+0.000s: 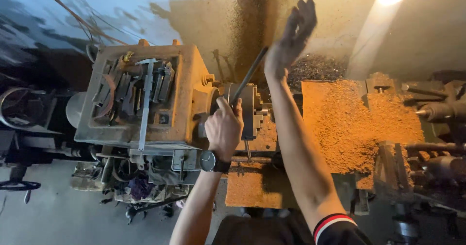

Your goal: The person operates a lathe to machine a cylindrical metal part, then removes it and walks to a workbench. At the bench, they assemble the machined part with other metal components, including a larger cylindrical housing and small rings, using a hammer to tap pieces into place and a cloth to wipe the assembly.

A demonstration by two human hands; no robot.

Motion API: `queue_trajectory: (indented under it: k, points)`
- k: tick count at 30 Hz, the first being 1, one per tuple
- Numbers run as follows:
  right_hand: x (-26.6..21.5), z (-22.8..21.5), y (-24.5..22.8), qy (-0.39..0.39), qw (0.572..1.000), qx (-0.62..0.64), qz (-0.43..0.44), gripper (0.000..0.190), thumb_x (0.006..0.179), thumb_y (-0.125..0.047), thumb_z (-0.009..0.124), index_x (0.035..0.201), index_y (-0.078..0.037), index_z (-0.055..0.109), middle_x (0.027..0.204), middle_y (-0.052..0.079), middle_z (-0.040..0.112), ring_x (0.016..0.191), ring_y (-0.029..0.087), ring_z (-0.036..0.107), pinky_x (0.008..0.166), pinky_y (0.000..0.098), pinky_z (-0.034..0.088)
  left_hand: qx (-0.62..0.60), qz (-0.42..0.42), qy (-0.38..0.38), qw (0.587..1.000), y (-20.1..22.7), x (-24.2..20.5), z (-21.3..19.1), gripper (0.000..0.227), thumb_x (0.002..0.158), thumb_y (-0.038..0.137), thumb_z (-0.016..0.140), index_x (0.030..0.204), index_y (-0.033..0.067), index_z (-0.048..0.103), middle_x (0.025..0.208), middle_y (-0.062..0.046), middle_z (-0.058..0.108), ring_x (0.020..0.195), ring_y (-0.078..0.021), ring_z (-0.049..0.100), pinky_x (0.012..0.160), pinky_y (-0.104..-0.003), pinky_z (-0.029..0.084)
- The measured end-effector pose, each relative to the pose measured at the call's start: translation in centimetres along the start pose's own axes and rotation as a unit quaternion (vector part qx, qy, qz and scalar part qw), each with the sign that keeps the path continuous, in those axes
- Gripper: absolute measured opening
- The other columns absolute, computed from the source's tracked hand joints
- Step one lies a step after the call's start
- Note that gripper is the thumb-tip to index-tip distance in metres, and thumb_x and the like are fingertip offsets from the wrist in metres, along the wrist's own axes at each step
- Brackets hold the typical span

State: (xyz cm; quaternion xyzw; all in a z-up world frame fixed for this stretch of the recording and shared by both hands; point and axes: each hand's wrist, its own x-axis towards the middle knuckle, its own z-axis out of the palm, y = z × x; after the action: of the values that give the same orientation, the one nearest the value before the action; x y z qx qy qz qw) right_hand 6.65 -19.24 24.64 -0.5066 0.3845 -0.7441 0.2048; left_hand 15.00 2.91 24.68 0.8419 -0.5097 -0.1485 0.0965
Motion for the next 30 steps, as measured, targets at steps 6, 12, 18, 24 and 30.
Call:
queue_trajectory:
  k: [6, 12, 18, 24, 30]
  points:
    - [-13.1, -15.8, 8.1, -0.04, 0.945, -0.057, 0.32, 0.026, 0.111, -0.019, 0.06, 0.121, 0.003, 0.068, 0.099, 0.014, 0.062, 0.086, 0.024, 0.056, 0.074, 0.0397, 0.048, 0.065, 0.116, 0.21, 0.969, 0.2, 2.4, 1.8, 0.073, 0.094, 0.06, 0.058, 0.121, -0.0076, 0.049, 0.056, -0.013, 0.061, 0.04, -0.0272, 0.065, 0.034, -0.035, 0.05]
    - [-23.2, -18.5, 11.2, -0.09, 0.746, 0.235, 0.617, 0.046, 0.098, -0.012, 0.062, 0.143, -0.007, 0.054, 0.092, 0.002, 0.067, 0.074, 0.012, 0.064, 0.07, 0.0306, 0.061, 0.045, 0.127, 0.185, 0.973, 1.1, 1.6, 0.4, 0.05, 0.103, 0.042, 0.062, 0.121, -0.0025, 0.049, 0.062, -0.01, 0.065, 0.05, -0.028, 0.068, 0.043, -0.037, 0.053]
    - [-24.9, -17.0, 13.0, -0.073, 0.735, 0.308, 0.6, 0.048, 0.099, -0.014, 0.066, 0.145, -0.009, 0.056, 0.097, -0.004, 0.07, 0.065, 0.004, 0.056, 0.049, 0.0198, 0.045, 0.037, 0.136, 0.211, 0.967, 0.9, 1.9, 0.7, 0.051, 0.099, 0.04, 0.066, 0.118, -0.0042, 0.048, 0.067, -0.013, 0.066, 0.054, -0.0317, 0.069, 0.043, -0.039, 0.053]
    - [-21.8, -17.8, 10.2, -0.03, 0.743, 0.327, 0.584, 0.029, 0.101, -0.016, 0.065, 0.127, -0.004, 0.062, 0.089, -0.001, 0.068, 0.071, 0.007, 0.065, 0.059, 0.0214, 0.055, 0.029, 0.134, 0.218, 0.966, 1.1, 1.5, 0.5, 0.045, 0.099, 0.04, 0.068, 0.11, 0.0014, 0.047, 0.068, -0.011, 0.067, 0.056, -0.0324, 0.069, 0.044, -0.041, 0.052]
    - [-20.6, -21.4, 13.6, -0.031, 0.786, 0.21, 0.581, 0.017, 0.101, -0.013, 0.069, 0.102, 0.001, 0.06, 0.093, 0.013, 0.068, 0.073, 0.02, 0.067, 0.06, 0.0303, 0.057, 0.009, 0.139, 0.218, 0.966, 1.2, 1.7, 0.3, 0.041, 0.1, 0.039, 0.067, 0.104, 0.0053, 0.045, 0.071, -0.01, 0.068, 0.058, -0.0321, 0.07, 0.044, -0.041, 0.053]
